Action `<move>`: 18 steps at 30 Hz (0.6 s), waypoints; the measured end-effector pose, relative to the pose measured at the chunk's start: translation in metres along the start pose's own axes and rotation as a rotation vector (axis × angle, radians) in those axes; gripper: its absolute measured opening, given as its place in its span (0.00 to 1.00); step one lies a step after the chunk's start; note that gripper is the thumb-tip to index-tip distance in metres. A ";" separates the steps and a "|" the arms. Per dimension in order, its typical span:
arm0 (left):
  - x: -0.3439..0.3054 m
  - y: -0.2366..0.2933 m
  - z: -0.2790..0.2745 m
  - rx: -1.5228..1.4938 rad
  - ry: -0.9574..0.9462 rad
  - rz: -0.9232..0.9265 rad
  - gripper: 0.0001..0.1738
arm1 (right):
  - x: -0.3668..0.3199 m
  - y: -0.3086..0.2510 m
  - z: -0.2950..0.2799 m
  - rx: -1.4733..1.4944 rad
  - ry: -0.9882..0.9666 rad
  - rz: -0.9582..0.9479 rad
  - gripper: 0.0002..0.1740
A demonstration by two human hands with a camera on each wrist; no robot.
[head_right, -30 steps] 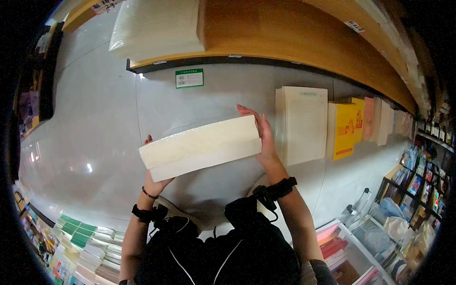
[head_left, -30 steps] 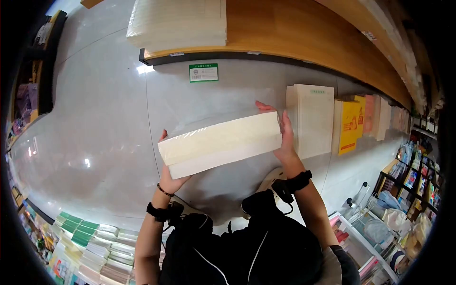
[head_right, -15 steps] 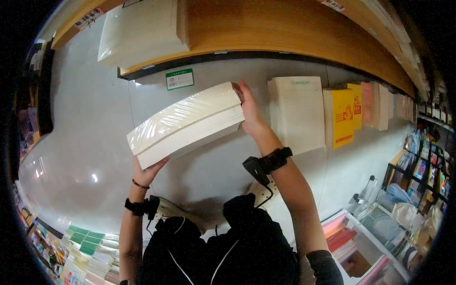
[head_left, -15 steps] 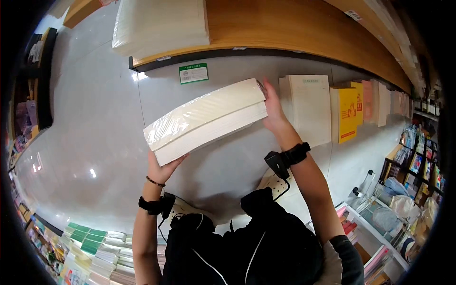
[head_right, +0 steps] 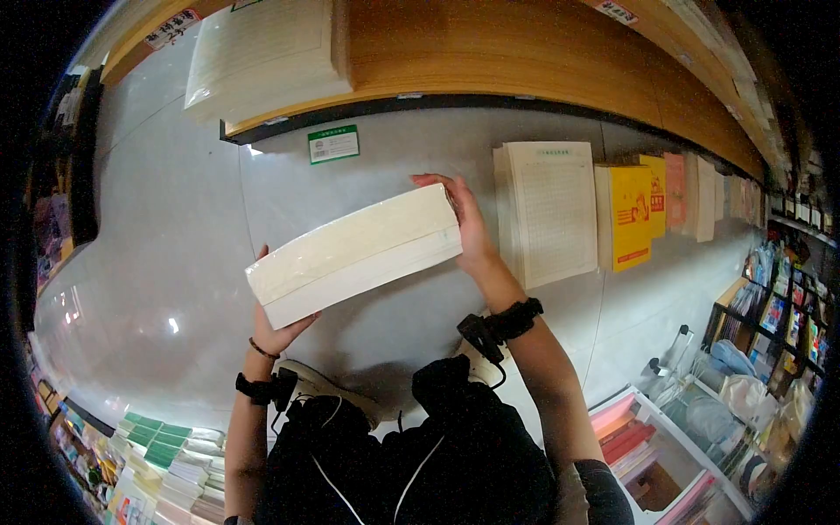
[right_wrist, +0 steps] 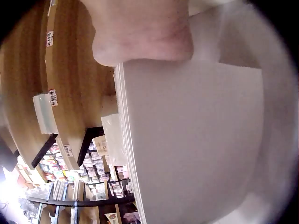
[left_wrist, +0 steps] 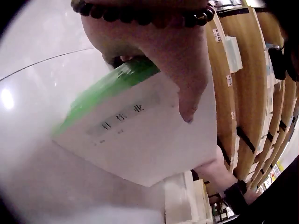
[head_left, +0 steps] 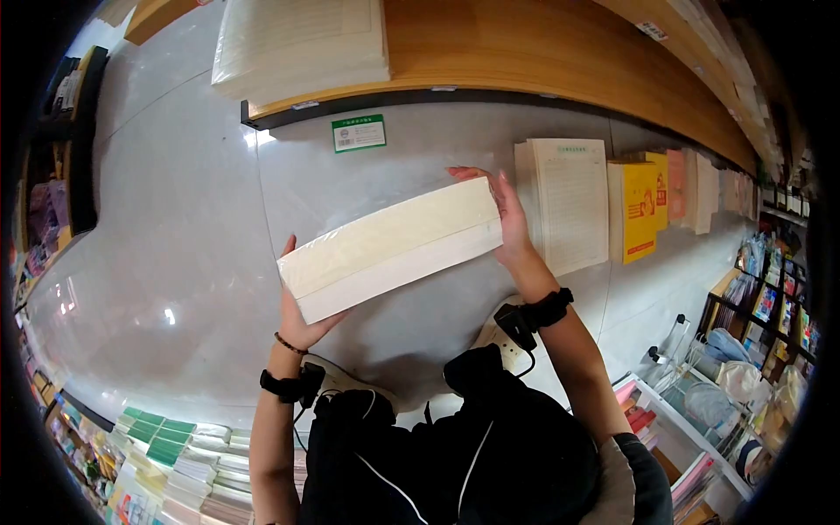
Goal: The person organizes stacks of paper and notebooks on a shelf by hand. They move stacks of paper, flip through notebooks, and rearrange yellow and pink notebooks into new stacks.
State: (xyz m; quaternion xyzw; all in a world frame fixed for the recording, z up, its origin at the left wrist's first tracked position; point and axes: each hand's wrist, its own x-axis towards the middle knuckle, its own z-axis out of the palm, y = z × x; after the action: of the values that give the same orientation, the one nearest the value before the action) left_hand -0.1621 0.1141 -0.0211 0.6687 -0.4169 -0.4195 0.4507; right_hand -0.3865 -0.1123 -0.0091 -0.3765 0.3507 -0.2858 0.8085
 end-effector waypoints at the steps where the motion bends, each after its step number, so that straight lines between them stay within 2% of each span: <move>1: 0.004 0.006 -0.004 0.133 -0.016 0.081 0.56 | 0.000 0.000 0.000 0.001 0.003 0.003 0.27; 2: 0.007 0.009 -0.006 0.265 -0.032 0.162 0.55 | 0.000 0.001 -0.001 0.003 0.005 0.006 0.28; 5: 0.013 0.005 -0.009 0.322 -0.032 0.241 0.50 | 0.000 0.002 -0.001 0.009 0.002 0.011 0.29; 8: 0.013 -0.023 -0.015 0.654 -0.176 0.224 0.47 | -0.005 -0.002 0.003 0.022 -0.023 -0.014 0.32; 11: 0.008 -0.044 -0.015 0.608 -0.152 0.173 0.43 | -0.013 -0.010 0.004 0.013 -0.081 0.013 0.35; 12: 0.007 -0.042 -0.015 0.467 -0.125 0.120 0.42 | -0.014 -0.012 0.002 0.007 -0.107 0.035 0.36; 14: 0.006 -0.037 -0.013 0.189 -0.063 0.019 0.40 | -0.008 -0.017 -0.012 -0.253 -0.132 0.037 0.36; 15: 0.005 -0.033 -0.014 0.245 -0.054 0.023 0.39 | -0.006 -0.019 -0.024 -0.381 -0.141 0.039 0.37; 16: 0.007 -0.028 -0.015 0.299 -0.048 0.030 0.38 | 0.002 -0.019 -0.040 -0.440 -0.124 0.021 0.28; 18: 0.009 -0.025 -0.017 0.372 -0.042 0.068 0.37 | -0.004 -0.031 -0.062 -0.754 -0.128 0.002 0.24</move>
State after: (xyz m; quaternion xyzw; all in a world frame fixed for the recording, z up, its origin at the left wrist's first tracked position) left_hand -0.1392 0.1163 -0.0428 0.7171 -0.5189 -0.3334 0.3245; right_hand -0.4437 -0.1515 -0.0119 -0.6640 0.3805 -0.1118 0.6339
